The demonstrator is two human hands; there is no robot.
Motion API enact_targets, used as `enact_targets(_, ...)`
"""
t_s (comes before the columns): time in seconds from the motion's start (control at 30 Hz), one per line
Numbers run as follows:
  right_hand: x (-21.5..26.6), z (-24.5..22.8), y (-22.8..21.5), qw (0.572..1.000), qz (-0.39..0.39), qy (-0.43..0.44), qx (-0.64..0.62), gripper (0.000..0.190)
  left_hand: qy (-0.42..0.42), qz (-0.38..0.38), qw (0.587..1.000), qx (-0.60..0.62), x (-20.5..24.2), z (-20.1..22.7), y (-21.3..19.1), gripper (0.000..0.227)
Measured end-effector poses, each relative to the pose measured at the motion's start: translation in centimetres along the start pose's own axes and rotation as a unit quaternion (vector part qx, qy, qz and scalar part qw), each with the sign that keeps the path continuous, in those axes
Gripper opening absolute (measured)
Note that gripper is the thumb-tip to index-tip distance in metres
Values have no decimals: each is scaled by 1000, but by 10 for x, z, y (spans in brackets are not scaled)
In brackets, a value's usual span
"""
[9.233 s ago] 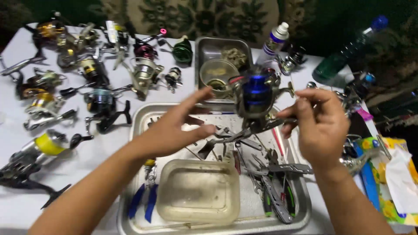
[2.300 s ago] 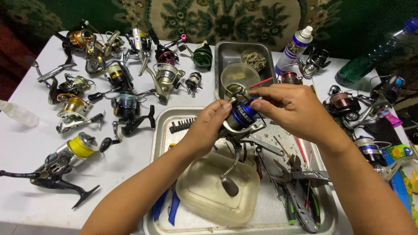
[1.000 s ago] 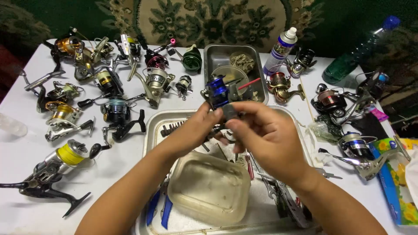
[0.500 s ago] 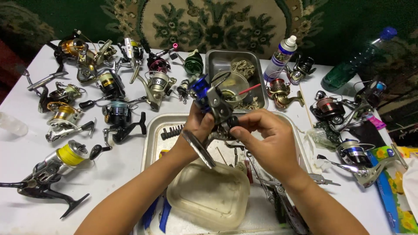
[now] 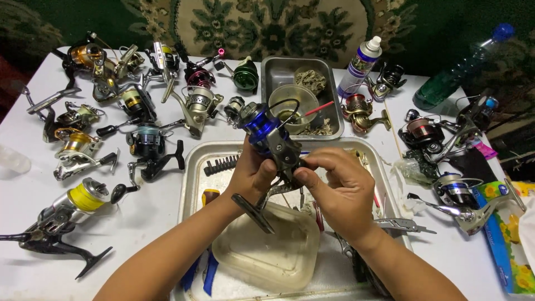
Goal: The person disassembles and reassembles fishing reels on a cluttered workbench. They use pliers and screwdrivers to remove and attach components, including the handle and spool, while working over a metal tray.
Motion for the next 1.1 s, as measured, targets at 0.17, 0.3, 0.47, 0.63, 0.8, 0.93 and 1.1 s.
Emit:
enact_targets(0.17, 0, 3, 5, 1000, -9, 10, -28, 18, 69, 37, 996, -36, -3, 21, 2, 58)
enact_targets(0.3, 4, 12, 2, 999, -7, 9, -46, 20, 105, 29, 993, -52, -11, 31, 2, 54)
enact_targets(0.47, 4, 3, 6, 998, -8, -24, -55, 17, 128, 49, 989, -63, -8, 33, -4, 51)
enact_targets(0.63, 4, -2, 9, 996, -8, -73, -44, 17, 145, 54, 985, -78, -6, 33, -5, 56)
enact_targets(0.8, 8, 2, 7, 992, -12, -118, -39, 16, 112, 30, 993, -35, -5, 33, -11, 57)
enact_targets(0.93, 10, 0, 8, 988, -18, -144, -42, 16, 99, 29, 994, -27, 2, 22, -2, 60)
enact_targets(1.1, 14, 5, 5, 983, -21, -183, -25, 19, 92, -4, 996, -20, -1, 10, 0, 65)
Point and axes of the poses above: each hand's wrist, its own x-axis away from the middle knuckle, its own y-axis out of the palm, z = x × y, the point moved 5 cm from there along -x, towards the middle knuckle, and after that the axes turned 10 degrees about -x, right-handed, at the moved point
